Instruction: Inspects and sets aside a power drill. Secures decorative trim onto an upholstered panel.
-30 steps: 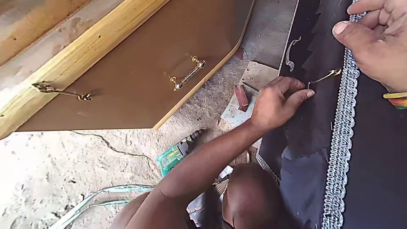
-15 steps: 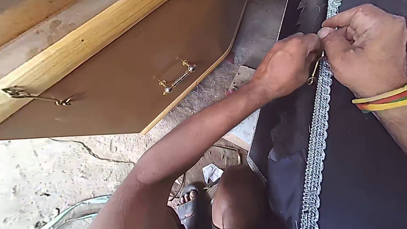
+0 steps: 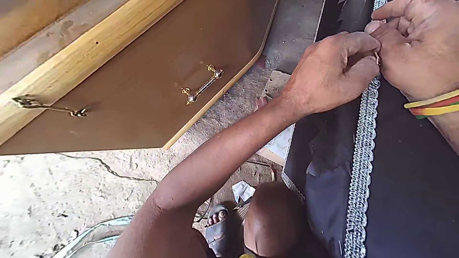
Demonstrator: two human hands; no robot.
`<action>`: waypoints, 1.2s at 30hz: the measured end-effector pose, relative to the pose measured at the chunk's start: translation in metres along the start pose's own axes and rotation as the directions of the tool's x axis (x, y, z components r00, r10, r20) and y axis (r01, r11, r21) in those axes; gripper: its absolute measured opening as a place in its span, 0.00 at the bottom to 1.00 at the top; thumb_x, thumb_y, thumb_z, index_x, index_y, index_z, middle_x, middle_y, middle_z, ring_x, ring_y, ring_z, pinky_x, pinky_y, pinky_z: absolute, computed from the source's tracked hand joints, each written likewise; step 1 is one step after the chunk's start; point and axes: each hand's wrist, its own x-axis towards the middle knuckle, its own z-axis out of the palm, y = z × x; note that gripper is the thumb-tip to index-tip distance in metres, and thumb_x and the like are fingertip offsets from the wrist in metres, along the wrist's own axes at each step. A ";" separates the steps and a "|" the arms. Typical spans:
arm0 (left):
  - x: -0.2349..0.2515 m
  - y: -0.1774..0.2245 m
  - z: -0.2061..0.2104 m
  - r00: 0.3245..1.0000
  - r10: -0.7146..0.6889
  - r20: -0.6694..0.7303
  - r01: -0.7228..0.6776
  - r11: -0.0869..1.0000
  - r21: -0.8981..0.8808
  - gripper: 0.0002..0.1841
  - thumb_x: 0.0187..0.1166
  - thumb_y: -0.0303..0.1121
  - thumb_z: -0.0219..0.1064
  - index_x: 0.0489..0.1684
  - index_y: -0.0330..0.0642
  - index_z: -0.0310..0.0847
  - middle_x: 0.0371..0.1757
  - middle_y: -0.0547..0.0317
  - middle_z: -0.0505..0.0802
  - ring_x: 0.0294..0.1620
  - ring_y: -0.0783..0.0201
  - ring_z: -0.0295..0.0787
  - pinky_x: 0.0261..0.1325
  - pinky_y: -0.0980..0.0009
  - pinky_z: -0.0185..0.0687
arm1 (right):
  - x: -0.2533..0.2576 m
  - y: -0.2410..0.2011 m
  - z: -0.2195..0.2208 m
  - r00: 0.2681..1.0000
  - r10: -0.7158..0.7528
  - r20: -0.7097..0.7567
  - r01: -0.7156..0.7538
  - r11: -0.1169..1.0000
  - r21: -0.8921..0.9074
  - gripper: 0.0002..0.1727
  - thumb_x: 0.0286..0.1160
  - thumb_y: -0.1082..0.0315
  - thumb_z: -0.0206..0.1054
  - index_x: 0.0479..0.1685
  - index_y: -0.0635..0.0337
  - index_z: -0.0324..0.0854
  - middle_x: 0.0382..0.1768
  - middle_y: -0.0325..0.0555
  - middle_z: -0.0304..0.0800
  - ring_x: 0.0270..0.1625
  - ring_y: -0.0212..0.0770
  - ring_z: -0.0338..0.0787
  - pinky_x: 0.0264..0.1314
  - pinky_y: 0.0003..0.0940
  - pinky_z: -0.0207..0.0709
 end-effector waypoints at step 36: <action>-0.064 -0.047 0.033 0.818 -0.513 0.262 0.571 0.666 -0.479 0.07 0.83 0.28 0.70 0.49 0.31 0.83 0.34 0.52 0.90 0.27 0.65 0.88 0.31 0.70 0.90 | -0.004 -0.001 -0.001 0.995 -0.079 0.067 0.088 0.984 -0.152 0.23 0.85 0.46 0.56 0.63 0.50 0.86 0.46 0.49 0.93 0.44 0.47 0.90 0.46 0.57 0.78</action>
